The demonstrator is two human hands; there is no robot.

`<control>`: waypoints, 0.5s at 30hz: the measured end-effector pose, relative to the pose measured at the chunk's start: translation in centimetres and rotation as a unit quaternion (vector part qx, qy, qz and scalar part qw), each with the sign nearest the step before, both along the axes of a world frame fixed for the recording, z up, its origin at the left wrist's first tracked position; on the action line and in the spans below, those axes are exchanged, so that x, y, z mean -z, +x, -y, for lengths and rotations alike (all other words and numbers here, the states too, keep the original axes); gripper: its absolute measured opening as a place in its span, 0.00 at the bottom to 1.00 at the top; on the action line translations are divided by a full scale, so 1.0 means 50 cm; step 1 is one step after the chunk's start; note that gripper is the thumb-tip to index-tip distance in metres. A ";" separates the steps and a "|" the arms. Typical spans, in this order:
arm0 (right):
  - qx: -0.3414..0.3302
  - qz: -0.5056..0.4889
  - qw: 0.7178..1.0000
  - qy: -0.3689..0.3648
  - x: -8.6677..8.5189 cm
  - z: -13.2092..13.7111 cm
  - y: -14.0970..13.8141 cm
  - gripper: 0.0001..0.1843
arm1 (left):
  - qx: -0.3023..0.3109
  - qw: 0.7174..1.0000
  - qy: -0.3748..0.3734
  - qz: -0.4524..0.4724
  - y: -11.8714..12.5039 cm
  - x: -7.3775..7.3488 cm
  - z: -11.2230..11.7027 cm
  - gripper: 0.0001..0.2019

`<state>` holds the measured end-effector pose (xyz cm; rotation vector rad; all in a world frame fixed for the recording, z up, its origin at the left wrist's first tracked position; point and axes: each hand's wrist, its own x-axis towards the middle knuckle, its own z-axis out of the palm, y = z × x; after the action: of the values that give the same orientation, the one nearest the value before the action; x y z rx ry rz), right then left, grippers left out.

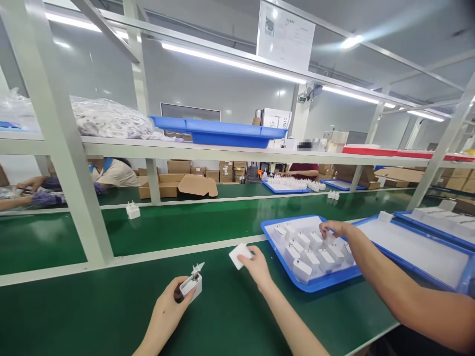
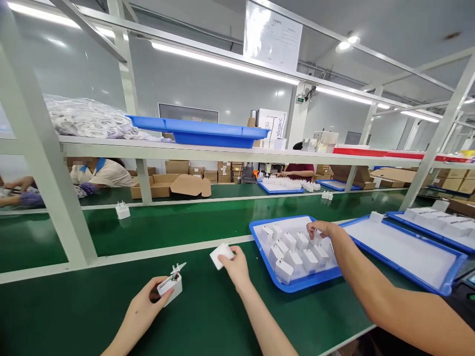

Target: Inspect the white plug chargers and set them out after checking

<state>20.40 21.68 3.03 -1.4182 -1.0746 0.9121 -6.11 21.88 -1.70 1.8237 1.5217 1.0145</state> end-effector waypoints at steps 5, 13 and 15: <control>0.108 0.276 0.955 -0.025 -0.067 -0.033 0.118 0.13 | 0.029 0.999 0.011 0.018 0.006 0.005 0.003 0.15; 0.190 0.499 0.828 -0.170 -0.106 -0.103 0.229 0.14 | 0.055 0.998 0.025 0.014 0.000 -0.002 0.002 0.12; 0.191 0.530 0.805 -0.182 -0.089 -0.107 0.235 0.13 | 0.060 0.998 0.024 0.008 -0.001 -0.002 0.003 0.12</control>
<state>32.13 27.05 7.48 -2.4836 -1.3334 -0.0811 -6.15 21.73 -1.58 1.9123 1.3712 1.0136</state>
